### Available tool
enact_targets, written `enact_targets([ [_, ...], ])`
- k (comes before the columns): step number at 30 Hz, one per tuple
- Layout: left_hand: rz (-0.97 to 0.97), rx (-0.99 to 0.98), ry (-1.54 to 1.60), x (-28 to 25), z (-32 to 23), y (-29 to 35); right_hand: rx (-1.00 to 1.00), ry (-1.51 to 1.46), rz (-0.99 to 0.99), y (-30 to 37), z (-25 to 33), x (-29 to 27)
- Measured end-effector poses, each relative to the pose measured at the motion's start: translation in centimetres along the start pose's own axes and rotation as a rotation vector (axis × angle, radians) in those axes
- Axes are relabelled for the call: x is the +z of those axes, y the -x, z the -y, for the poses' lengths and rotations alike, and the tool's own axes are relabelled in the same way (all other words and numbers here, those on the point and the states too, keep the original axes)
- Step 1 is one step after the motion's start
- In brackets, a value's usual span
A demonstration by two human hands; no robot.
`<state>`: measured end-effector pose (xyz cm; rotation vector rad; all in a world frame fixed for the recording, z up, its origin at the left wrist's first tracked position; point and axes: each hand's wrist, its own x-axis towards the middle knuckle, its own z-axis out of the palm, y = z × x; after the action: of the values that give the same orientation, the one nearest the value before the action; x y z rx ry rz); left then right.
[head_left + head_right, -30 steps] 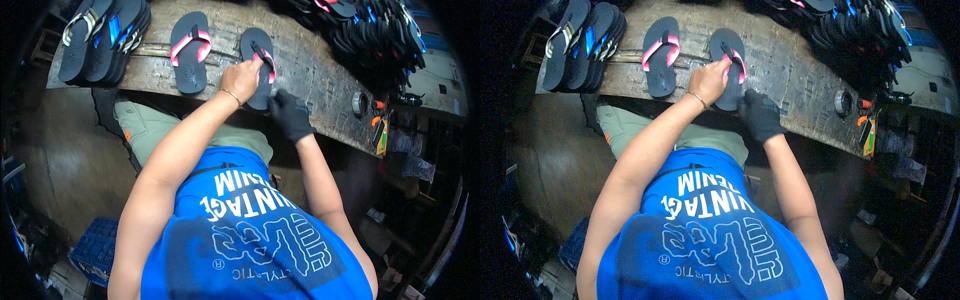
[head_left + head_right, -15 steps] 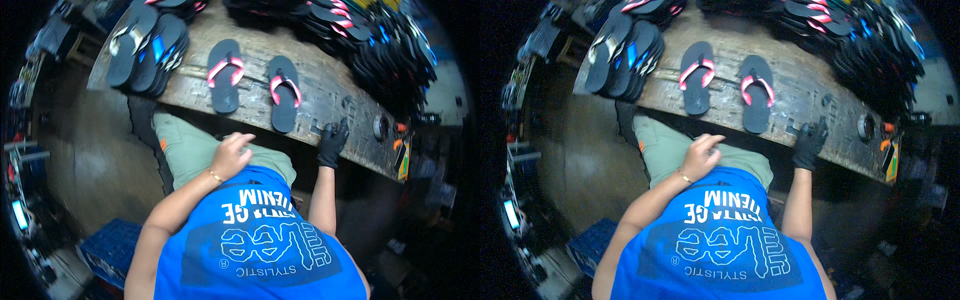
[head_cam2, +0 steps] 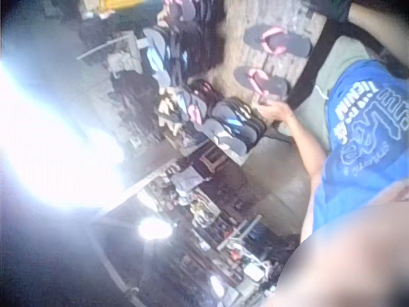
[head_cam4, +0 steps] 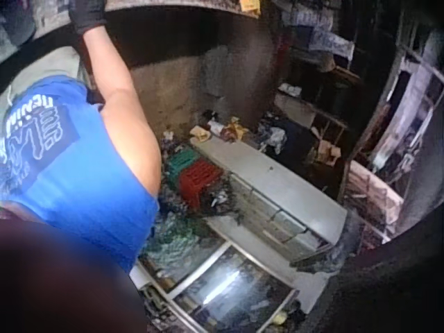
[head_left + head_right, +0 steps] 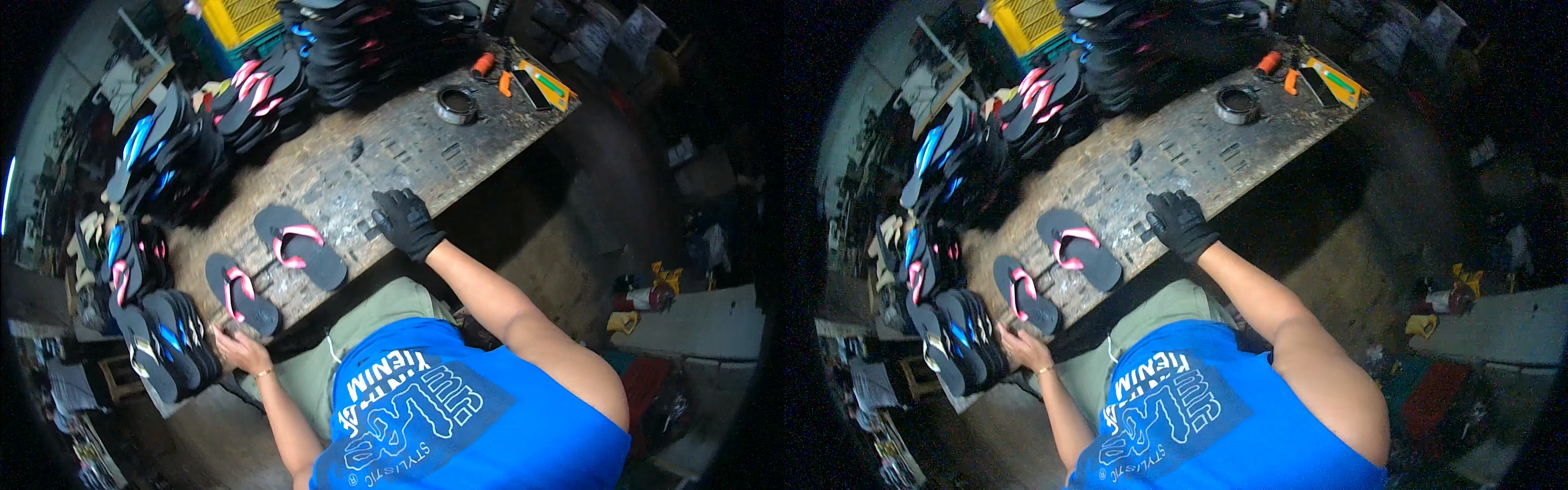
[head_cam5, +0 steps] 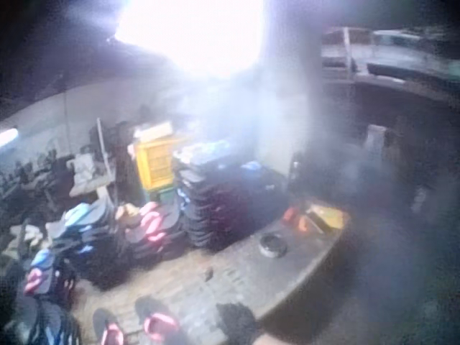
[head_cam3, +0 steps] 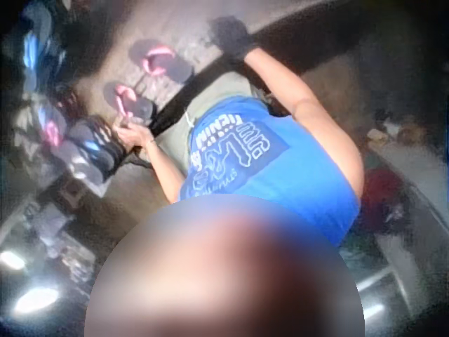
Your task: The person assembles flip-flops by pressing the straps into the soles and stacking completed pairs on the table. They handle multiple pairs with different strap colors and use a small tool to trim excess material from one pair.
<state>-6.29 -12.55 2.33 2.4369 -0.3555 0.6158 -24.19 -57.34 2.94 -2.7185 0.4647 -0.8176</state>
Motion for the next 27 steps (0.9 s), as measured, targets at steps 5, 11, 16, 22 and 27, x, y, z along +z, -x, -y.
enact_targets([
  [5, 0.063, 0.025, 0.085, -0.5, 1.2, 1.9, 0.406, 0.586, 0.001, -1.7, -15.1, -2.5],
  [11, 0.084, -0.289, 0.119, -0.6, -0.5, -1.4, 0.459, 0.526, -0.005, -4.6, -28.0, -8.2],
  [16, 0.111, -0.405, 0.027, 0.5, -3.2, -3.5, 0.432, 0.649, -0.044, -4.5, -27.7, -8.3],
  [22, 0.173, -0.436, -0.056, 2.1, -4.4, -4.8, 0.537, 0.593, 0.027, -4.0, -31.7, -7.6],
  [27, 0.293, -0.566, 0.15, 3.7, -2.3, -7.3, 0.76, 0.145, 0.119, -3.2, -34.7, -8.8],
])
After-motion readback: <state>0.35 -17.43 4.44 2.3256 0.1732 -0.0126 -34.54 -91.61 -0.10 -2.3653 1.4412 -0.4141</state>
